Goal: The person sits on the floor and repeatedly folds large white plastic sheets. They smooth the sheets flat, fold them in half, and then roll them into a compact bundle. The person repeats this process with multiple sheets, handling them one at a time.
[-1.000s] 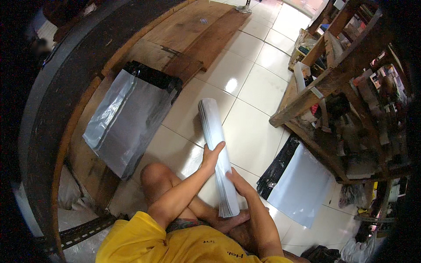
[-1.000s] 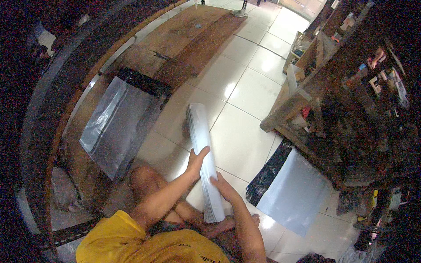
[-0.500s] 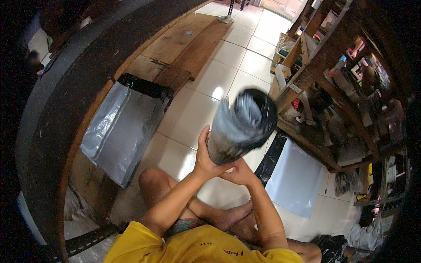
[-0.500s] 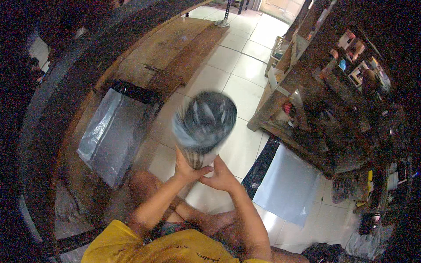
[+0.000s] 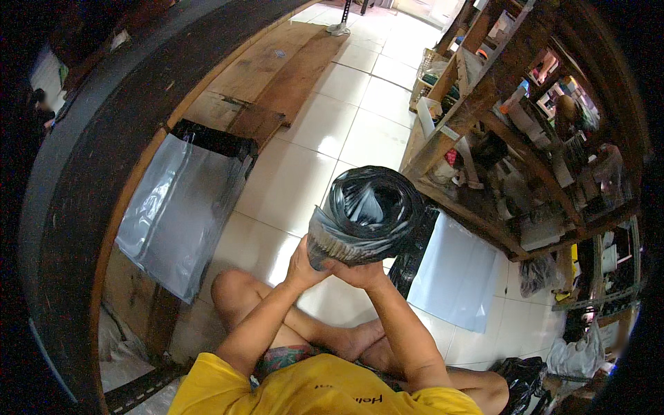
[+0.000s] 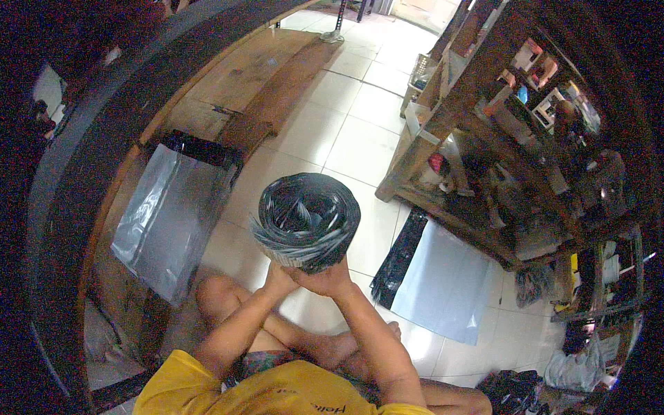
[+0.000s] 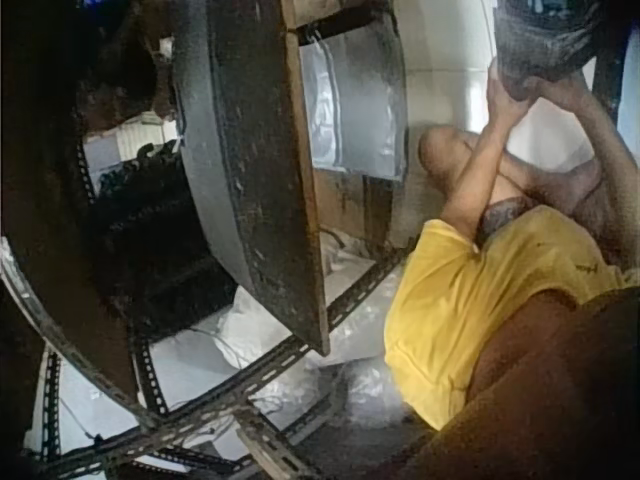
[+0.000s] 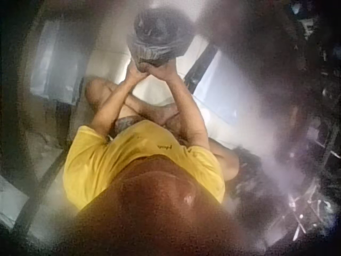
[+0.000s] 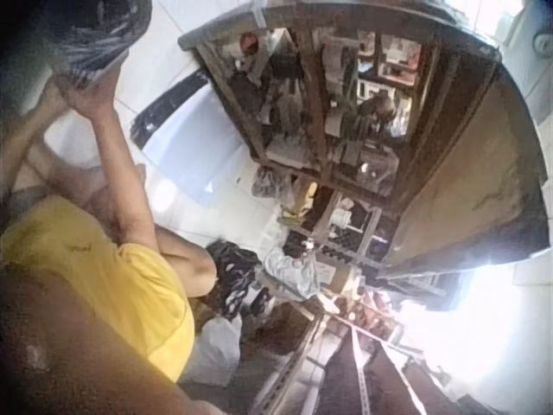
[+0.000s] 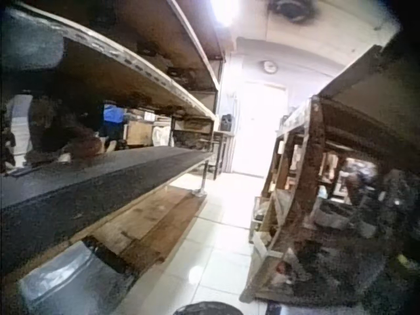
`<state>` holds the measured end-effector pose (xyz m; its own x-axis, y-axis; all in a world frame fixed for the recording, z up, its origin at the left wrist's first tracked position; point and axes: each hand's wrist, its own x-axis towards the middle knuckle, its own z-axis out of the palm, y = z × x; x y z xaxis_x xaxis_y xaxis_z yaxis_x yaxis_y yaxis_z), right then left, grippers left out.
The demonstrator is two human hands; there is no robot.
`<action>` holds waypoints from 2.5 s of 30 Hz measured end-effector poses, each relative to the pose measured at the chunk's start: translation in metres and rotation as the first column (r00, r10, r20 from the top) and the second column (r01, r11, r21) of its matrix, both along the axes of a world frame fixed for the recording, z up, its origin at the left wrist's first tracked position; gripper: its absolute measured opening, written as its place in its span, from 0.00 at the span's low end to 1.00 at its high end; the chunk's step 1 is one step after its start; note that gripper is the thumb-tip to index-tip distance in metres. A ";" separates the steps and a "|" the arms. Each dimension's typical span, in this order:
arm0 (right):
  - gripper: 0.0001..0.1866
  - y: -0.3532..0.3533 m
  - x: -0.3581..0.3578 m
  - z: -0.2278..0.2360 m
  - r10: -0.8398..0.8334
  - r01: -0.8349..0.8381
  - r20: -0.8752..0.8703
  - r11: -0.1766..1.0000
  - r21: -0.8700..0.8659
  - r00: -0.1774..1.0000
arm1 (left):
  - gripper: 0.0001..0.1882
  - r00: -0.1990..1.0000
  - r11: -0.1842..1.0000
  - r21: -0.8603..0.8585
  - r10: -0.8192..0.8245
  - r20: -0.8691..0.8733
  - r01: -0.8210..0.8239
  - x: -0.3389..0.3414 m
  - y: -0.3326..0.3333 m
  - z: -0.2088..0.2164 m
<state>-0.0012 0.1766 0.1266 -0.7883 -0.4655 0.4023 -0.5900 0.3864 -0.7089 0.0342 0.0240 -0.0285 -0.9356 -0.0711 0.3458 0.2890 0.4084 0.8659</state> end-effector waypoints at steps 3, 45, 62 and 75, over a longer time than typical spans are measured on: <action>0.43 0.007 -0.003 -0.003 -0.015 0.016 0.017 0.999 -0.050 1.000 | 0.49 0.994 0.995 0.103 -0.018 0.104 0.007 -0.002 0.006 0.008; 0.35 -0.042 -0.066 0.274 0.129 -0.048 -0.123 0.855 0.517 0.984 | 0.38 0.994 0.984 0.158 -0.088 0.063 0.078 -0.023 0.011 0.027; 0.35 -0.018 -0.065 0.274 0.041 -0.047 0.023 0.812 0.582 0.999 | 0.57 0.998 0.996 0.072 0.048 -0.044 -0.045 -0.003 0.037 0.026; 0.35 -0.016 -0.058 0.274 0.184 -0.107 -0.068 0.791 0.602 0.981 | 0.54 0.988 0.987 0.061 0.144 0.054 -0.148 0.007 0.040 0.016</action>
<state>-0.0589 0.1606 0.4002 -0.6570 -0.7481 0.0930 -0.7365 0.6105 -0.2913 0.0417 0.0637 -0.0122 -0.9293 -0.2288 0.2900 0.1869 0.3860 0.9034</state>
